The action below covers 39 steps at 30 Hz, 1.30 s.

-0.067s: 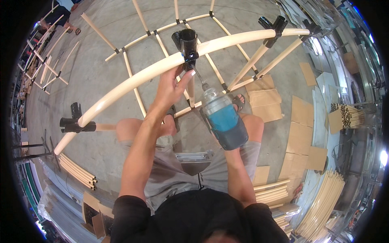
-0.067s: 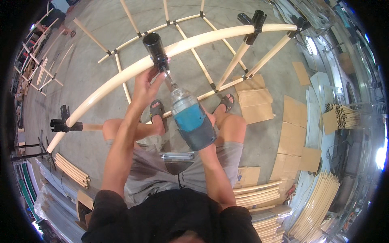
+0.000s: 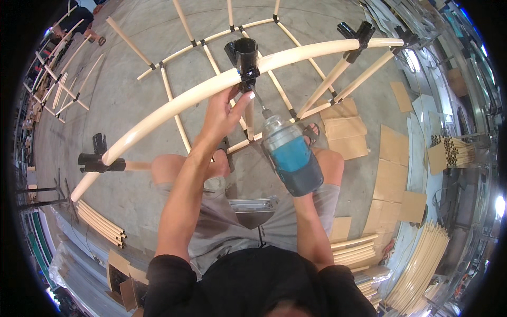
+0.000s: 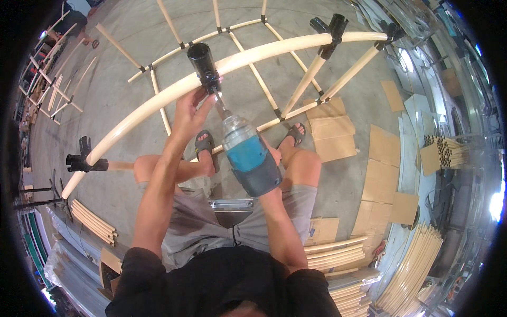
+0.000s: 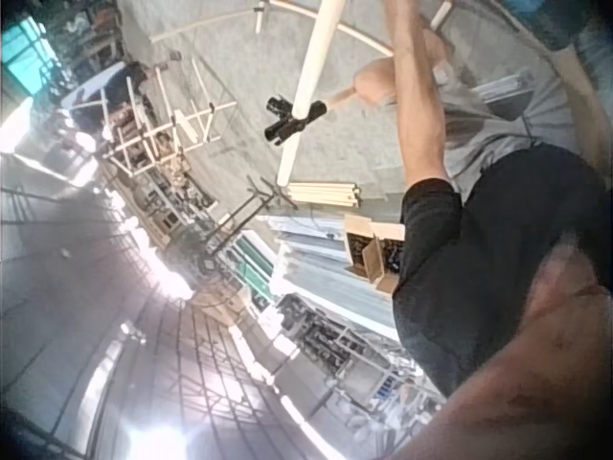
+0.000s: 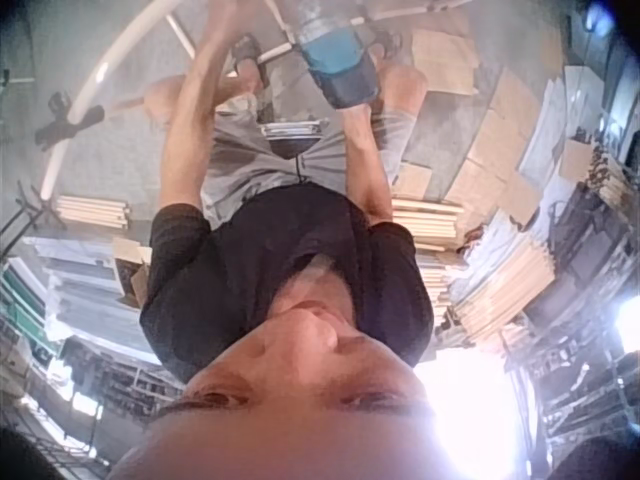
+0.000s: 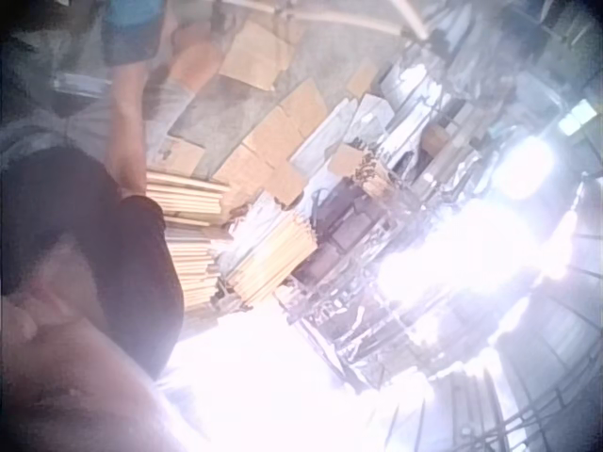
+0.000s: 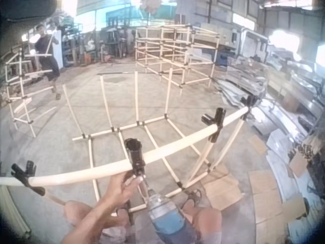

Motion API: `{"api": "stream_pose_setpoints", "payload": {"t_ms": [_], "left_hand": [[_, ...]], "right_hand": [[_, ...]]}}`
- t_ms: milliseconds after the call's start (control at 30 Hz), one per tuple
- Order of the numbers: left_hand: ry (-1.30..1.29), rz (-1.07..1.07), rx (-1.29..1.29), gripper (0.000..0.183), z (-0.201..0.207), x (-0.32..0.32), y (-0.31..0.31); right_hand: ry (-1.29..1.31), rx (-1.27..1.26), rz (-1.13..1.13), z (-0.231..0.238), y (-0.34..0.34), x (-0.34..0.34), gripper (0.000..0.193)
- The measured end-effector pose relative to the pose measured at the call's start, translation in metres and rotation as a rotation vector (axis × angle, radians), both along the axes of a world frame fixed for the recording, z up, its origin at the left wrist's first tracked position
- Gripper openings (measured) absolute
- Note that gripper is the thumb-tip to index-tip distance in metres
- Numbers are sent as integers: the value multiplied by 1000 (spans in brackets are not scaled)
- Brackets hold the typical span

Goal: The person uses a power drill to drive screws into black plastic connectors, securing wooden dowels to form a large lattice structure on a workshop floor.

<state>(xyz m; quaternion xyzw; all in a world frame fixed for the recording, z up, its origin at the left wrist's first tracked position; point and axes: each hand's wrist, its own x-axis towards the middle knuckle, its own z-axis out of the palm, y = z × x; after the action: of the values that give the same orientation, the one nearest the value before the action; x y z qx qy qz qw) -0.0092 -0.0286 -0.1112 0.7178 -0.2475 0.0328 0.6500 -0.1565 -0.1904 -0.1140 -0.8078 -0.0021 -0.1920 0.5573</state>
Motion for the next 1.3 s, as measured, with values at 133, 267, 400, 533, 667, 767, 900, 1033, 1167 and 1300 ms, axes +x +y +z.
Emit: {"api": "stream_pose_setpoints", "payload": {"t_ms": [133,267,400,533,667,767,900,1033,1167,1300], "left_hand": [[23,11,22,43,0,-4,1],[11,-2,-30,44,-1,-2,-1],[19,14,-98,43,-5,0,-7],[78,12,-169,44,-18,6,-2],[172,10,-277,43,-13,-5,-11],[144,-28,-481,40,-13,-3,-15],[-23,0,-531,42,-10,-5,-21],[73,-11,-510,40,-12,-3,-26],[104,48,-405,35,-20,-3,-14],[175,89,-380,34,-26,-8,-23]], "right_hand": [[153,-14,9,12,-5,1,27],[239,-19,135,23,-16,6,32],[363,-285,148,-4,-27,9,37],[-143,-582,-213,-12,0,7,40],[-89,-446,-216,-8,6,5,36],[-3,-334,-205,-22,-3,3,34],[218,-316,-117,-27,-25,-11,38],[250,-317,-222,-38,-37,-8,36],[153,-406,-125,6,-7,3,33],[-97,-737,-91,-6,-25,4,36]]}}
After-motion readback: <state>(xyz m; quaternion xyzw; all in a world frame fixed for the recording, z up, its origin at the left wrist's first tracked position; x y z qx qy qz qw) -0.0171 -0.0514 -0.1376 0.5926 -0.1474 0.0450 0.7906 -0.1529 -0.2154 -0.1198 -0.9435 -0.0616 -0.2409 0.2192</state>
